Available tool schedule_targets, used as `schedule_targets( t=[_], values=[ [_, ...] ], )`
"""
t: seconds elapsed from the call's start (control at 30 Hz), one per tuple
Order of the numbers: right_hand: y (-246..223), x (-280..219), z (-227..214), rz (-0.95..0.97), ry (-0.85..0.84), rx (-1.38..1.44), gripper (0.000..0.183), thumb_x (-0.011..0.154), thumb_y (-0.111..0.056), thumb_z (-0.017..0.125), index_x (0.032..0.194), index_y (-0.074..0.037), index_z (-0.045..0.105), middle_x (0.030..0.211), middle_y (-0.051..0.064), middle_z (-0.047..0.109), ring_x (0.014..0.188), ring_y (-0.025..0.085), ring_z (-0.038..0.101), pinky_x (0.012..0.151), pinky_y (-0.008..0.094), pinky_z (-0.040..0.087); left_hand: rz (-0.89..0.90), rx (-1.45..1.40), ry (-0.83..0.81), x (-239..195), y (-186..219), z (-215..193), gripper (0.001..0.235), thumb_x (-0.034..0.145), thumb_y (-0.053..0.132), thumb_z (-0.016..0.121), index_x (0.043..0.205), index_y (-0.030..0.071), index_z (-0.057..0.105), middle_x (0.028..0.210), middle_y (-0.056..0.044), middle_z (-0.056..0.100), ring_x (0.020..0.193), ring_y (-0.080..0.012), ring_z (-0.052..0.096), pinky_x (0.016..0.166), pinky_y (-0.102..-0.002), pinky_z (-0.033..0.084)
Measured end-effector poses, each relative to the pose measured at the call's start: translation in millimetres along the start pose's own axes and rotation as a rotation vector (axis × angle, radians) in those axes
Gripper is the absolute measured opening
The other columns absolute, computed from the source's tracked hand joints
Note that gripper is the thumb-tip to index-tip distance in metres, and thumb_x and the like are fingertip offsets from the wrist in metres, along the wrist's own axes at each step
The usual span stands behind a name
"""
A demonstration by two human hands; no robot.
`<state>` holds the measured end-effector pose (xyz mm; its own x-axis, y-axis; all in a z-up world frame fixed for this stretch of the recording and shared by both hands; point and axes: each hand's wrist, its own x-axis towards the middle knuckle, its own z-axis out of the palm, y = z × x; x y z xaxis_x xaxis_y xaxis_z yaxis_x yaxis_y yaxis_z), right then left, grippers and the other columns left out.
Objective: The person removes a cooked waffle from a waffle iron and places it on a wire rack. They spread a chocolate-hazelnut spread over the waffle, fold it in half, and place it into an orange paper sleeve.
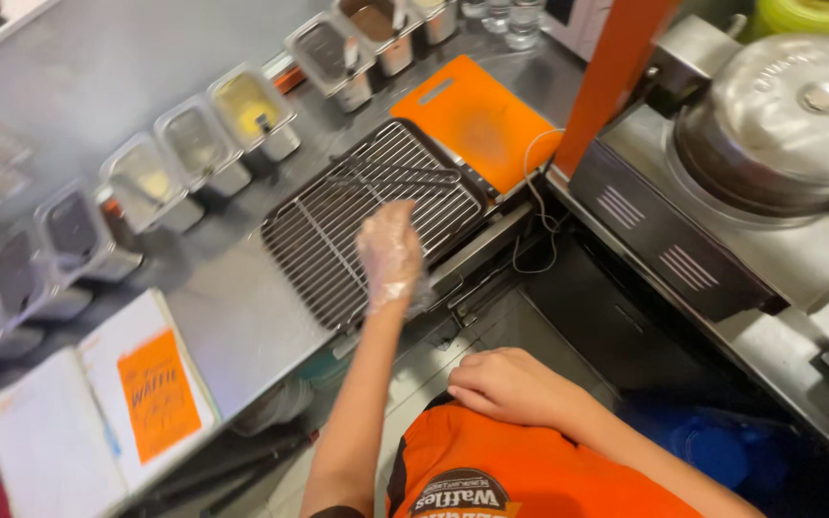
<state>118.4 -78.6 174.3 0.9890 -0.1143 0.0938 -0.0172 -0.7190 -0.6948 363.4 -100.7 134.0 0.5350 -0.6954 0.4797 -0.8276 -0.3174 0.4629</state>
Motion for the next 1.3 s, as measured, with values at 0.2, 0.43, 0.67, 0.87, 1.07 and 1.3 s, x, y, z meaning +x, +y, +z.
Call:
schedule_targets(
  t=[0.2,0.43,0.67,0.87,1.07,1.3],
  values=[
    [36.0,-6.0,-9.0,0.307,0.279,0.041,0.023,0.099,-0.028,0.056,0.093,-0.008,0.068,0.086,0.012,0.066,0.082,0.034,0.066,0.071,0.045,0.052,0.214,0.384,-0.034,61.2,-94.0,46.5,0.041,0.076,0.022,0.076,0.116,0.016,0.074,0.132,-0.016,0.063,0.128,-0.0357,0.053,0.109,-0.072,0.018],
    [52.9,-81.0,10.9,0.730,0.673,0.273,0.031,0.098,-0.033,0.054,0.104,-0.008,0.072,0.098,0.011,0.073,0.092,0.028,0.070,0.078,0.042,0.055,0.441,0.547,-0.163,78.4,-158.8,57.7,0.012,0.099,0.036,0.055,0.096,0.027,0.063,0.090,0.006,0.058,0.096,-0.0114,0.057,0.093,-0.041,0.038],
    [30.6,-138.4,10.2,0.652,1.023,1.127,0.054,0.103,-0.048,0.040,0.134,-0.009,0.062,0.114,0.015,0.074,0.101,0.020,0.073,0.083,0.036,0.063,1.075,-0.139,-0.432,21.1,38.4,55.0,0.047,0.068,0.054,0.077,0.102,0.023,0.068,0.091,-0.001,0.065,0.090,-0.0206,0.060,0.090,-0.042,0.045],
    [-23.8,-176.2,-3.7,0.536,0.961,1.146,0.043,0.102,-0.028,0.052,0.139,-0.005,0.049,0.093,0.011,0.070,0.070,0.015,0.069,0.061,0.029,0.057,1.729,-0.533,-0.583,-41.5,209.3,-1.4,0.038,0.087,0.017,0.065,0.125,0.013,0.065,0.127,-0.003,0.068,0.132,-0.0192,0.055,0.114,-0.053,0.027],
    [-65.3,-235.2,-14.5,0.754,1.507,0.671,0.034,0.092,-0.008,0.068,0.125,-0.006,0.062,0.062,-0.003,0.052,0.047,0.004,0.047,0.045,0.021,0.037,1.557,-0.857,-0.305,-58.7,290.2,-14.2,0.035,0.096,0.015,0.071,0.130,0.018,0.068,0.137,-0.002,0.063,0.135,-0.0221,0.049,0.122,-0.051,0.025],
    [-46.4,-347.3,-41.2,0.951,1.984,0.139,0.034,0.095,-0.007,0.066,0.128,-0.005,0.057,0.074,0.001,0.066,0.054,0.004,0.054,0.048,0.021,0.042,1.210,-1.003,-0.497,-92.1,364.7,-11.7,0.035,0.094,0.001,0.071,0.127,0.009,0.063,0.125,-0.008,0.064,0.119,-0.0274,0.063,0.116,-0.053,0.046]
  ],
)
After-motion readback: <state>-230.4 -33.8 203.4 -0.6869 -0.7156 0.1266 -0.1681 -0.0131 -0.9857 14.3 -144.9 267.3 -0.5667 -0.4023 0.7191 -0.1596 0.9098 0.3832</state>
